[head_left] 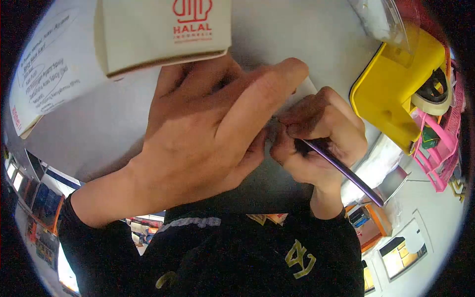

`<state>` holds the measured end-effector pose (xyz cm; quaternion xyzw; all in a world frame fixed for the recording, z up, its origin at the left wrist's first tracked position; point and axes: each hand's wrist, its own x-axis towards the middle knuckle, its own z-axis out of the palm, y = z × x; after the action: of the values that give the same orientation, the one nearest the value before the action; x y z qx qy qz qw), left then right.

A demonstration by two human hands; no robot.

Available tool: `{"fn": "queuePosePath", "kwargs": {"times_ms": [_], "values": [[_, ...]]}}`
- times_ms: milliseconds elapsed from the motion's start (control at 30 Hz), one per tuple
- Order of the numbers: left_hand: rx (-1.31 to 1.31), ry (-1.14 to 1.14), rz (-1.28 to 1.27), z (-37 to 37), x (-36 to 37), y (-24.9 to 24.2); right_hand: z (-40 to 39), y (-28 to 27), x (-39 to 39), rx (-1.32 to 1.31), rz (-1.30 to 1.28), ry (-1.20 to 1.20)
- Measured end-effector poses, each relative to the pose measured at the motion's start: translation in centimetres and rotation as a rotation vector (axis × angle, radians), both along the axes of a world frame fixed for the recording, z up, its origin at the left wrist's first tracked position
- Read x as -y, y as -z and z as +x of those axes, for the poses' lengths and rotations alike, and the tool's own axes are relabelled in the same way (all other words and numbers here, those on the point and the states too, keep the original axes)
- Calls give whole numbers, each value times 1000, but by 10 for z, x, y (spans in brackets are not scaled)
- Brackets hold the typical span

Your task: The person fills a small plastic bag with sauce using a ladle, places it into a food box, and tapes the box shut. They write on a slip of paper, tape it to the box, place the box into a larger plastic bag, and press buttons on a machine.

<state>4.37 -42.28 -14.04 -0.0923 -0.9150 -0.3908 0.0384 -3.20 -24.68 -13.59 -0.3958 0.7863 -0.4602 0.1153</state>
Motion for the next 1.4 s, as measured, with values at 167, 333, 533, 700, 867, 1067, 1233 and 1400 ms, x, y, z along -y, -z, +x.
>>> {"fn": "queuePosePath", "kwargs": {"times_ms": [167, 333, 533, 700, 867, 1067, 1233, 1400], "values": [[-7, 19, -44, -1, 2, -2, -2, 2, -3, -5, -1, -43], [72, 31, -78, -1, 1, -9, 2, 14, 0, 137, -324, 171], [-10, 13, -49, 0, 0, 0, -3, 7, -4, 65, -170, 3], [-99, -40, -39, -1, -7, 9, -1, 7, -5, 60, -195, 23], [-117, -54, -70, -2, -5, 7, -7, 9, -2, 66, -235, 8], [-127, -37, -107, -2, -4, 7, -8, 5, -7, 21, -83, -40], [-63, -4, -101, -3, -3, 0, -9, 5, -6, -23, -53, -9], [-84, -11, -102, -3, -6, 3, -10, 8, -7, -43, -96, 5]]}}
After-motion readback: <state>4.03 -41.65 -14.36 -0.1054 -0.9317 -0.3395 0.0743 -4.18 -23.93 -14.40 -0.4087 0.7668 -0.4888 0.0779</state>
